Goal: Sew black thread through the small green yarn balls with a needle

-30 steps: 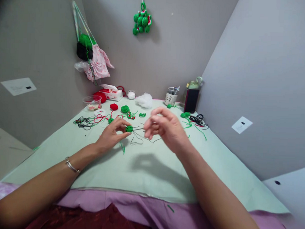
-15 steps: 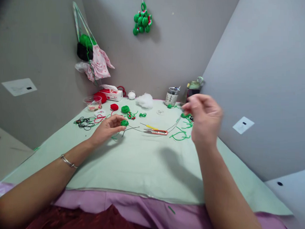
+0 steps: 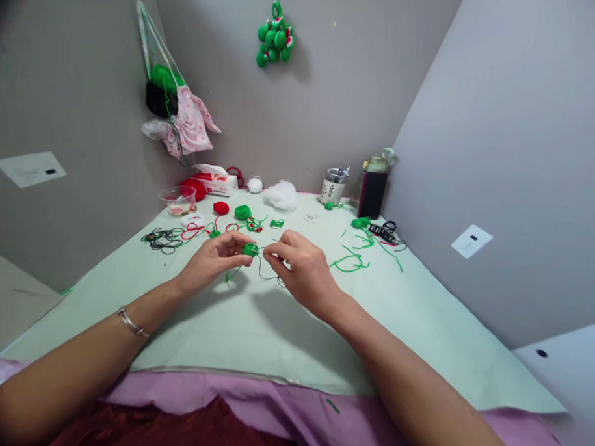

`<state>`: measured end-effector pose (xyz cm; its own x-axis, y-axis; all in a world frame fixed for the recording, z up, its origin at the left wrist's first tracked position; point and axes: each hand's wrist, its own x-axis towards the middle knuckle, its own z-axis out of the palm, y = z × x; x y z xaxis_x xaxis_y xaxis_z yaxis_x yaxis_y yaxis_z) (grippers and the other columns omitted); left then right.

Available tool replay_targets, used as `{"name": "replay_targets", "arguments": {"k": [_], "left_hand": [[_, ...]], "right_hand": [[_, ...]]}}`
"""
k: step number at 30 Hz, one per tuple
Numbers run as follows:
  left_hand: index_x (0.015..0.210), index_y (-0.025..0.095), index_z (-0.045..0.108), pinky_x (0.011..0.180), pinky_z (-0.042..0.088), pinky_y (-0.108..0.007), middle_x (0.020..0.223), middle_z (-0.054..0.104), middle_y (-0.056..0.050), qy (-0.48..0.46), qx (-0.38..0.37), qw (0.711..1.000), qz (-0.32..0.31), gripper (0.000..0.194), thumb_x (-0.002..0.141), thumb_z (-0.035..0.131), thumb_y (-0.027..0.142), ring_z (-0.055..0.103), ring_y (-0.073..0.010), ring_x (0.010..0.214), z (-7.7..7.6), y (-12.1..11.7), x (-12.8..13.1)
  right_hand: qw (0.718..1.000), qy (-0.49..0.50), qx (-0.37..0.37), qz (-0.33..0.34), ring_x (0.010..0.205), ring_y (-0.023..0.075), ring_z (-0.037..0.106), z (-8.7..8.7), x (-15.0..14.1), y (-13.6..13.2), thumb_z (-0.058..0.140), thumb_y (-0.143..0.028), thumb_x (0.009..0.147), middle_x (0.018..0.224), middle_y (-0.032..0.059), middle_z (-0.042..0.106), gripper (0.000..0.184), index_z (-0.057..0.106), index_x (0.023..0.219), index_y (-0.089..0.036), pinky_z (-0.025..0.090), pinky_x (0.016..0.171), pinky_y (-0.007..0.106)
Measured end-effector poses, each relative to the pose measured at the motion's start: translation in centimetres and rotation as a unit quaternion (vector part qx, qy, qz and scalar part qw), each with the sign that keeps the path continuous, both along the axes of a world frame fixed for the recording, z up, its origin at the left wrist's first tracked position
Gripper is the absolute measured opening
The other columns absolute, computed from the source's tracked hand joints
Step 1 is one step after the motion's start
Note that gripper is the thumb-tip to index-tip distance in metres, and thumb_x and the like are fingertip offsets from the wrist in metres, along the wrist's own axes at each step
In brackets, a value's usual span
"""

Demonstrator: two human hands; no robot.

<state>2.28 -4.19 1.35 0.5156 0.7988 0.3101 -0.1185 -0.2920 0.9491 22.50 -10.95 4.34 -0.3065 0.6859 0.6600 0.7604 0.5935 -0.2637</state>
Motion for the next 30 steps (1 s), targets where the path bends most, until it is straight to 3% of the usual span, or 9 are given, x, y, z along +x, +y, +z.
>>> {"name": "replay_targets", "arguments": {"k": [20, 25, 30], "left_hand": [[0.095, 0.017, 0.066, 0.069, 0.048, -0.026, 0.085, 0.063, -0.001, 0.029, 0.000, 0.999, 0.028, 0.024, 0.074, 0.076, 0.025, 0.058, -0.0116, 0.073, 0.23, -0.33, 0.19], [0.092, 0.016, 0.067, 0.070, 0.048, -0.026, 0.082, 0.065, -0.001, 0.011, -0.018, 0.999, 0.031, 0.026, 0.071, 0.079, 0.024, 0.059, -0.0120, 0.074, 0.26, -0.53, 0.31], [0.087, 0.017, 0.065, 0.071, 0.050, -0.027, 0.081, 0.066, 0.000, -0.027, -0.057, 0.998, 0.003, 0.027, 0.067, 0.082, 0.023, 0.061, -0.0115, 0.073, 0.60, -0.74, 0.42]], "right_hand": [[0.998, -0.059, -0.036, -0.005, 0.069, 0.0128, 0.051, -0.19, 0.03, 0.03, 0.052, -0.015, 0.094, 0.077, 0.0034, 0.056, 0.019, 0.068, 0.084, -0.017, 0.036, 0.062, 0.025], [0.993, 0.039, -0.112, 0.019, 0.064, 0.0113, 0.048, -0.39, -0.16, 0.39, 0.055, -0.018, 0.093, 0.075, 0.0016, 0.054, 0.017, 0.068, 0.083, -0.018, 0.037, 0.060, 0.024], [0.951, 0.213, -0.213, 0.071, 0.066, 0.0116, 0.048, -0.69, -0.50, 0.85, 0.062, -0.026, 0.089, 0.076, 0.0016, 0.056, 0.014, 0.069, 0.080, -0.017, 0.038, 0.061, 0.025]]}}
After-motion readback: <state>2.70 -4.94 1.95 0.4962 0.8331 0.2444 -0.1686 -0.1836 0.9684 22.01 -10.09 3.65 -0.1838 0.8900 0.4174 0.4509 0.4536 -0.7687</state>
